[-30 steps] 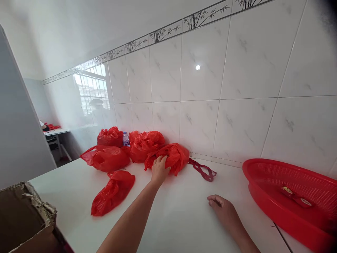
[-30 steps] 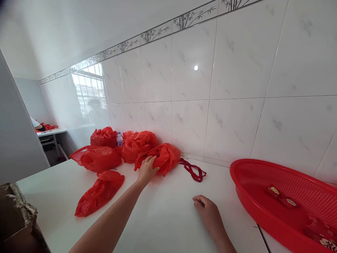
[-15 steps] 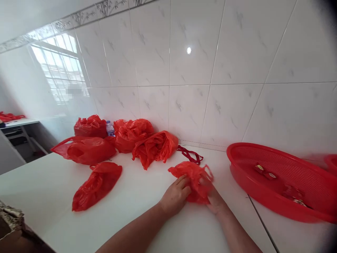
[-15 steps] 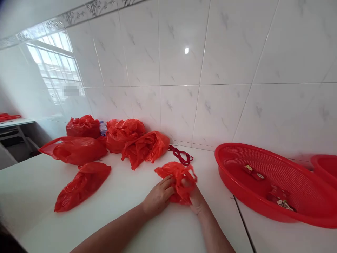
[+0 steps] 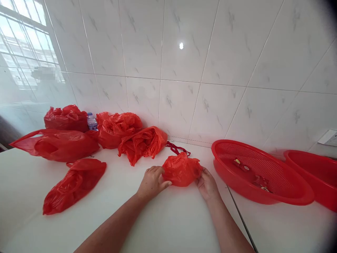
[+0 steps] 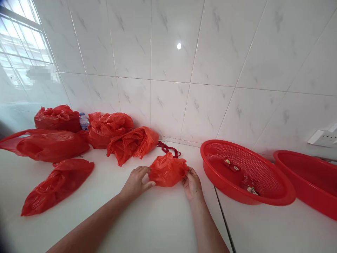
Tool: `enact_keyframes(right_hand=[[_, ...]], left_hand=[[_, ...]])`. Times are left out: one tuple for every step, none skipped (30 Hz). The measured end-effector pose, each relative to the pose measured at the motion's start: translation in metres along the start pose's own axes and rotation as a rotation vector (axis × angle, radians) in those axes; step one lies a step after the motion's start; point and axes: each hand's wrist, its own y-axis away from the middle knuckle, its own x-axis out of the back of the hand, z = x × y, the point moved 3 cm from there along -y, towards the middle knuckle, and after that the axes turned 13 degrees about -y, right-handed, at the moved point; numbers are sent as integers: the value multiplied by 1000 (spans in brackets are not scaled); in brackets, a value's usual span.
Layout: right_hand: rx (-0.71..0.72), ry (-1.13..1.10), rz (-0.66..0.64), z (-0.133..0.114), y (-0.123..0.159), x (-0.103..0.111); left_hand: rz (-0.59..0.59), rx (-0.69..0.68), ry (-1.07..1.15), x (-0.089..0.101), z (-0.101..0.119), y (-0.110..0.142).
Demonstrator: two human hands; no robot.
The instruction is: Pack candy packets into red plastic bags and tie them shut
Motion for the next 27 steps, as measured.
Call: enact_keyframes(right_hand=[[-8, 14, -24, 2, 2, -3], [-21, 34, -50, 4, 4, -7], [-39, 58, -81, 7, 7, -11], [-60, 87, -115, 10, 10, -17], [-85, 119, -149, 14, 14, -23], [-112, 151, -183, 17, 17, -29], [-139, 184, -215, 19, 21, -35], [-163, 215, -244, 21, 23, -39], [-183, 240, -267, 23, 25, -42], [-196, 258, -283, 23, 26, -44], [-197, 266, -294, 22, 27, -46], [-189, 269, -297, 21, 27, -46], [-178, 268, -295, 19, 27, -46], [-170, 271, -288, 18, 27, -46], [-169, 282, -283, 17, 28, -46], [-178, 303, -287, 18, 29, -48], [-193, 332, -300, 19, 31, -51], [-212, 363, -322, 20, 33, -54], [-231, 388, -349, 23, 34, -57], [-251, 403, -371, 25, 35, -59], [-260, 407, -369, 26, 35, -59], [-246, 406, -327, 26, 32, -57], [-204, 402, -250, 23, 28, -52], [-143, 399, -157, 19, 24, -46], [-73, 393, -62, 14, 19, -39], [7, 394, 34, 7, 15, -32], [87, 415, 125, 0, 12, -27]], left_hand=[[51, 27, 44, 3, 3, 1], [96, 63, 93, 5, 6, 2], [123, 107, 144, 7, 9, 3], [128, 156, 198, 6, 12, 3], [113, 200, 258, 5, 14, 4], [89, 234, 320, 4, 17, 4], [60, 253, 383, 2, 19, 4], [30, 260, 442, 0, 21, 4], [-5, 266, 498, -1, 22, 3], [-49, 273, 557, -2, 22, 3], [-100, 278, 624, -3, 22, 3], [-144, 282, 694, -3, 21, 3], [-168, 291, 764, -3, 21, 4], [-170, 305, 826, -2, 21, 4], [-152, 322, 874, -1, 20, 5], [-124, 341, 904, 0, 20, 5], [-99, 363, 918, 1, 21, 5], [-95, 378, 922, 1, 22, 5], [-116, 384, 922, 1, 24, 4], [-139, 387, 918, 0, 25, 3], [-148, 399, 909, 0, 25, 2], [-130, 424, 896, 1, 22, 1], [-81, 461, 877, 2, 18, 0], [-9, 503, 856, 5, 12, -1], [71, 543, 830, 8, 5, -2], [141, 574, 801, 11, -2, -2], [190, 598, 772, 14, -8, -3]])
